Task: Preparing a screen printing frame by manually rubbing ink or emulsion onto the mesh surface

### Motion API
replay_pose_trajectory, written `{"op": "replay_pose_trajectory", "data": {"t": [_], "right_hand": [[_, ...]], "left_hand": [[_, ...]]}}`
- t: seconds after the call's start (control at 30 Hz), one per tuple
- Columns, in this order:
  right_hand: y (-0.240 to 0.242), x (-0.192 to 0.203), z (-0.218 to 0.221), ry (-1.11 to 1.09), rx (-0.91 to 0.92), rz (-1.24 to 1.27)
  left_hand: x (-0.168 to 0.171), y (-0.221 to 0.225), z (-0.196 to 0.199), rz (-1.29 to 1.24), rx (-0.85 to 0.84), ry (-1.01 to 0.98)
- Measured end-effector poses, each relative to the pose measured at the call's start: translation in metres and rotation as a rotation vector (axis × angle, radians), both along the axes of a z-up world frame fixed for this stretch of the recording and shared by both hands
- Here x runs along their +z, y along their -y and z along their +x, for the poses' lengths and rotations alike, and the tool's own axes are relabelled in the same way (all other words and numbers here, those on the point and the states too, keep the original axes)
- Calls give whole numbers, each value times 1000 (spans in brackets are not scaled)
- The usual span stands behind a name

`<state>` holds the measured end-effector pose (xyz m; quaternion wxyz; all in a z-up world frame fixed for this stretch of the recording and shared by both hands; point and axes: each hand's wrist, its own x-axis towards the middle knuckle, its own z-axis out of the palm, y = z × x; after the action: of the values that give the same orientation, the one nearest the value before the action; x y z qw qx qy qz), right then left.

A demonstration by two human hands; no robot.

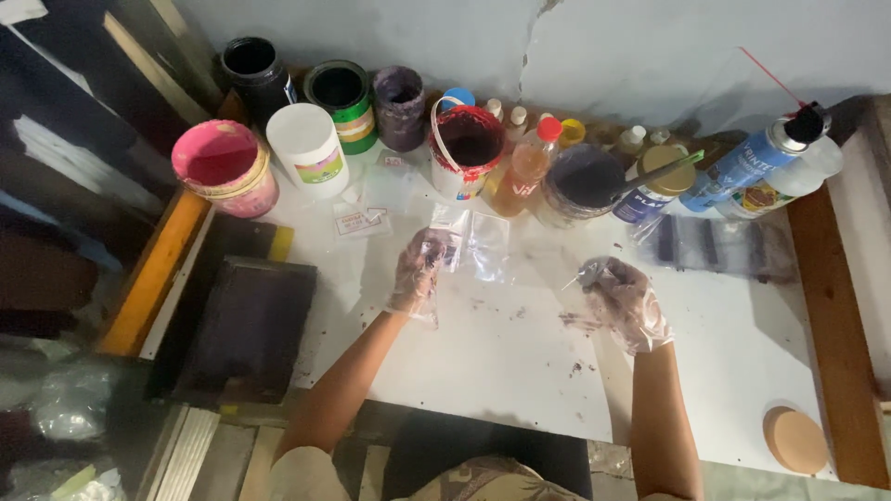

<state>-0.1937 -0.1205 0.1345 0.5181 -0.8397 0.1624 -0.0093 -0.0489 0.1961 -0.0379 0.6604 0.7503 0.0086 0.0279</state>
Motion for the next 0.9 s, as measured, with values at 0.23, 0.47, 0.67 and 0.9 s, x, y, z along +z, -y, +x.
{"op": "replay_pose_trajectory", "data": {"t": [0.23, 0.47, 0.67, 0.9], "right_hand": [[8, -17, 4, 25, -37, 43], [-54, 56, 2, -148, -147, -62], [-104, 99, 38, -254, -111, -83], [-137, 108, 67, -228, -40, -79]], "left_hand": [[62, 9, -20, -613, -150, 81], [46, 10, -15, -594, -47, 189], [65, -5, -14, -670, -95, 464], [71, -39, -11, -776, -153, 410]]}}
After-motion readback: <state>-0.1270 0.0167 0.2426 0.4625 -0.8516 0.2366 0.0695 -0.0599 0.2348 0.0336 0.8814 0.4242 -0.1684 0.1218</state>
